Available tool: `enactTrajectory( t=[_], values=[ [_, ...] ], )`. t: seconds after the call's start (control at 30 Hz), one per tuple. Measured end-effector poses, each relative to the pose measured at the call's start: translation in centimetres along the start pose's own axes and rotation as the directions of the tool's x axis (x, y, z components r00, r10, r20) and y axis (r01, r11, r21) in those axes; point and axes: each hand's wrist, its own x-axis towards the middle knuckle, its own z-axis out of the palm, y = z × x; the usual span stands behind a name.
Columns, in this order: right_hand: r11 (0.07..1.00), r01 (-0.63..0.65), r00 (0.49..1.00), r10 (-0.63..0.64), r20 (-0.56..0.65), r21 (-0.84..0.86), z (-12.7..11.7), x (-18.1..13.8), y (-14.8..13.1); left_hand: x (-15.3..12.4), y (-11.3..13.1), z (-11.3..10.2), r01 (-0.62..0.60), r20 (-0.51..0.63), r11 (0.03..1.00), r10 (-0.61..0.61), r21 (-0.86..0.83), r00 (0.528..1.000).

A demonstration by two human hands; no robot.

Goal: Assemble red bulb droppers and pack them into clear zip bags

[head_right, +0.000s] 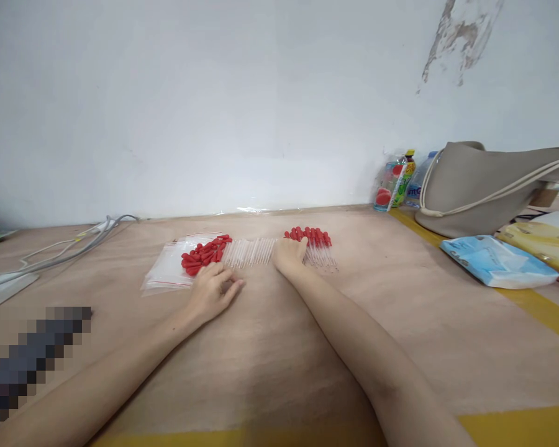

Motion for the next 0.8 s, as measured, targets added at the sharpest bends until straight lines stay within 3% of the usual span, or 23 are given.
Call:
enactTrajectory(
  t=[0.07,0.17,0.33,0.53,0.67,0.73,0.8],
  values=[
    [1.000,0.016,0.999,-0.016,-0.035,-0.008,-0.1,-0.6,0.1,0.4,-0.8,-0.8,0.055,-0.026,0.969,-0.051,0.241,0.998],
    [0.996,0.077,0.983,-0.082,-0.165,-0.038,-0.2,-1.9,0.8,0.7,-2.3,-1.9,0.108,-0.014,0.893,-0.113,0.437,0.993],
    [0.952,0.298,0.864,-0.298,-0.405,-0.067,0.2,-4.1,3.4,0.5,-4.3,-2.6,0.174,0.039,0.772,-0.249,0.612,0.968],
    [0.864,0.500,0.777,-0.418,-0.472,0.058,0.3,-6.3,6.8,0.4,-4.7,-2.5,0.171,0.087,0.784,-0.275,0.596,0.957],
    [0.819,0.563,0.750,-0.449,-0.487,0.112,0.1,-7.1,8.0,0.4,-3.4,-2.2,0.123,0.082,0.823,-0.201,0.554,0.976],
    [0.804,0.580,0.743,-0.458,-0.489,0.128,0.0,-7.3,8.2,0.3,-2.0,-1.6,0.048,0.088,0.898,-0.096,0.438,0.991],
    [0.789,0.599,0.736,-0.476,-0.481,0.137,-0.1,-7.6,8.1,0.0,-0.5,-0.6,-0.006,0.078,0.978,-0.011,0.208,0.997]
  ],
)
